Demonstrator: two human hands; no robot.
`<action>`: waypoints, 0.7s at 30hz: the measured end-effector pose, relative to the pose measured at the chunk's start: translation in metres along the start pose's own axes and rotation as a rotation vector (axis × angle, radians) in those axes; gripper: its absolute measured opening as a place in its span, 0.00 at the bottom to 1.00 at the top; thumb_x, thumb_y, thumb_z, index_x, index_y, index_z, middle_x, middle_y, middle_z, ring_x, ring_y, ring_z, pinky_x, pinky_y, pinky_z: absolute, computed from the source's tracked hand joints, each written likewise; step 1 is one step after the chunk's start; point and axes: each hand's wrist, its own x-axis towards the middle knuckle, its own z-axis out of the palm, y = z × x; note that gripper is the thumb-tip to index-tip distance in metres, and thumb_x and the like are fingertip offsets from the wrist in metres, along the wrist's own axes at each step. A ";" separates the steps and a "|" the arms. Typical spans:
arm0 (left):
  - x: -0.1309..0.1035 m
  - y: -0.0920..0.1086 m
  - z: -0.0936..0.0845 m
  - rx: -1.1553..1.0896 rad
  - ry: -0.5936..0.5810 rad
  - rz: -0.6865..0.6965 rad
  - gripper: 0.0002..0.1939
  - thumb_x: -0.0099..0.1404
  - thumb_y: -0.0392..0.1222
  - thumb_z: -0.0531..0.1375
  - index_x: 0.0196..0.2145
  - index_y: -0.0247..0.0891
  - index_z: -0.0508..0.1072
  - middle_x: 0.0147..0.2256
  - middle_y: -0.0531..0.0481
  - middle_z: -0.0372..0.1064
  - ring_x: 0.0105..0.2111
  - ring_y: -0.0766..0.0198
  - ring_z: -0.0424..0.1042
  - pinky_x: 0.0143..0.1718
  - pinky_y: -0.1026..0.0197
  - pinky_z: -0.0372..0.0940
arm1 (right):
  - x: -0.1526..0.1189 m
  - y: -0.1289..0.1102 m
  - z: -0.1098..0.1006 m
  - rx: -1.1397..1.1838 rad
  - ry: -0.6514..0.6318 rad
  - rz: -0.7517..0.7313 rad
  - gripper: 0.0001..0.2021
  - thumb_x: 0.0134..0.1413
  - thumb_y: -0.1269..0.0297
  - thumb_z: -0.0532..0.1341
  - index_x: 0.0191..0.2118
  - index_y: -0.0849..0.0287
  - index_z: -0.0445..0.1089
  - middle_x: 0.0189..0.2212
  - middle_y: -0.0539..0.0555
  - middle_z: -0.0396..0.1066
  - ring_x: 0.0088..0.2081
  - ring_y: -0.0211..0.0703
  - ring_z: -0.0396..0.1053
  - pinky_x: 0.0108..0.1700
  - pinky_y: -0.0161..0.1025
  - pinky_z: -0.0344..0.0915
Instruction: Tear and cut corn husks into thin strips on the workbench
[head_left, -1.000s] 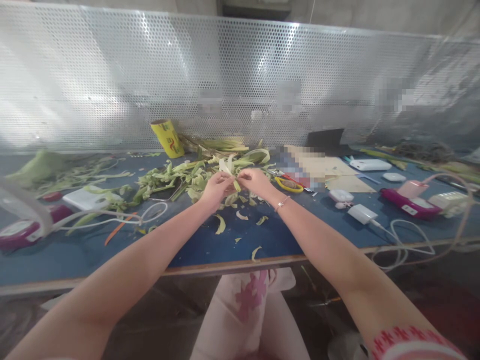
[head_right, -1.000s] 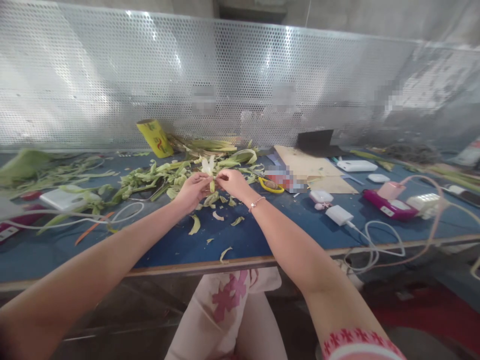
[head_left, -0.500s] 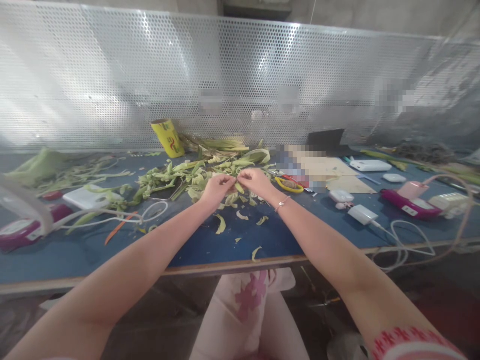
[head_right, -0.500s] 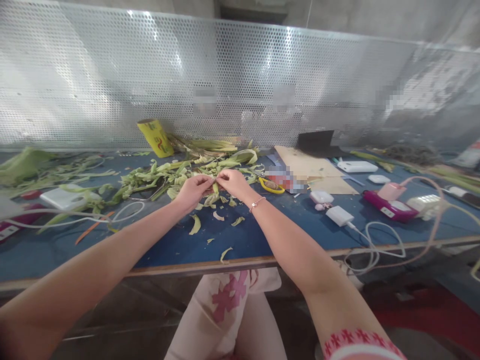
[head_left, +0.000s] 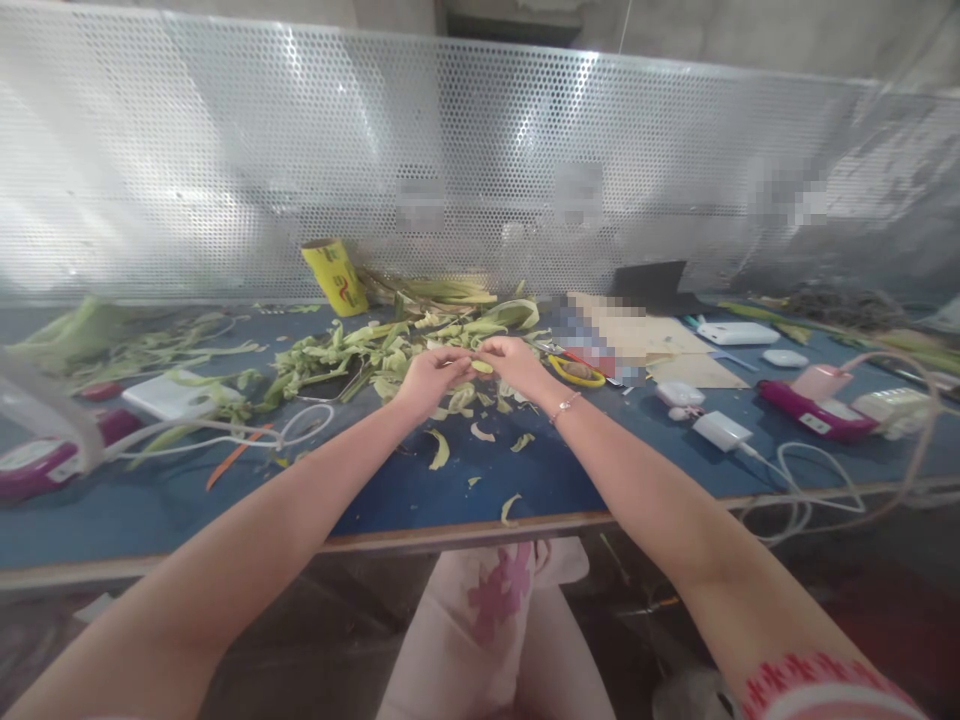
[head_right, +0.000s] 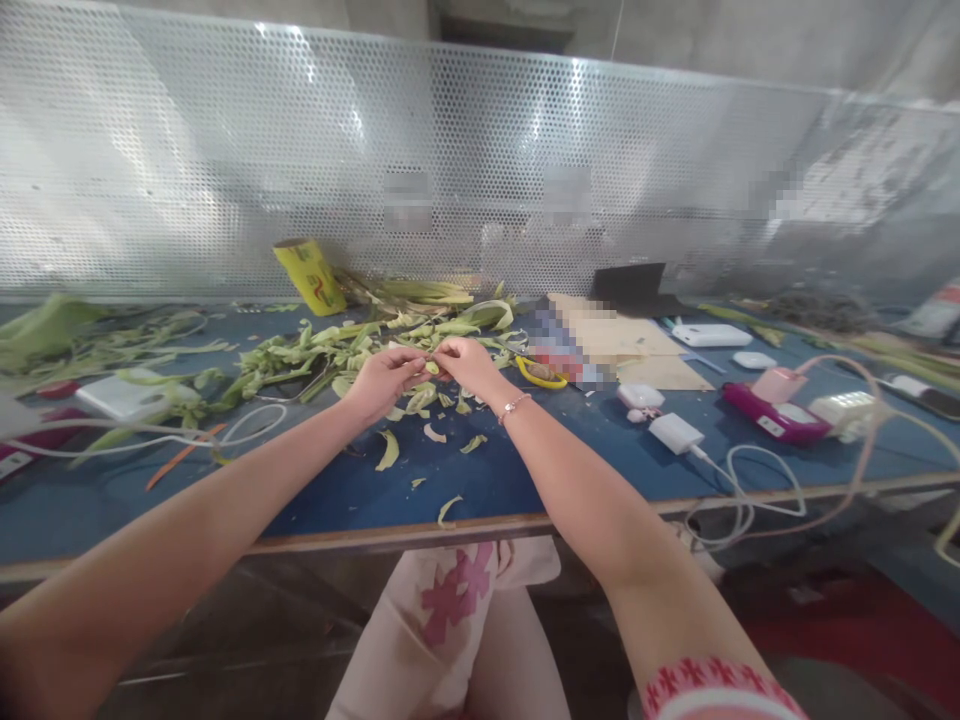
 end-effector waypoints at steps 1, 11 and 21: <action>0.000 0.000 0.000 -0.005 -0.005 -0.006 0.16 0.39 0.40 0.70 0.28 0.31 0.75 0.22 0.54 0.69 0.26 0.70 0.71 0.42 0.59 0.68 | 0.000 0.001 0.000 -0.005 -0.001 -0.008 0.05 0.47 0.64 0.59 0.26 0.60 0.66 0.22 0.49 0.68 0.25 0.36 0.68 0.31 0.35 0.67; -0.006 0.003 0.006 -0.072 -0.009 -0.099 0.07 0.46 0.28 0.65 0.25 0.30 0.72 0.23 0.52 0.70 0.26 0.70 0.72 0.44 0.59 0.68 | -0.002 -0.001 -0.003 -0.279 0.032 -0.161 0.09 0.46 0.61 0.56 0.26 0.61 0.67 0.20 0.49 0.67 0.25 0.35 0.63 0.29 0.33 0.59; -0.005 0.005 0.007 -0.074 -0.003 -0.162 0.03 0.51 0.27 0.62 0.24 0.29 0.71 0.22 0.51 0.69 0.24 0.72 0.71 0.38 0.64 0.68 | -0.003 -0.001 -0.001 -0.275 0.007 -0.152 0.09 0.46 0.61 0.56 0.26 0.61 0.66 0.22 0.49 0.68 0.25 0.35 0.63 0.29 0.33 0.59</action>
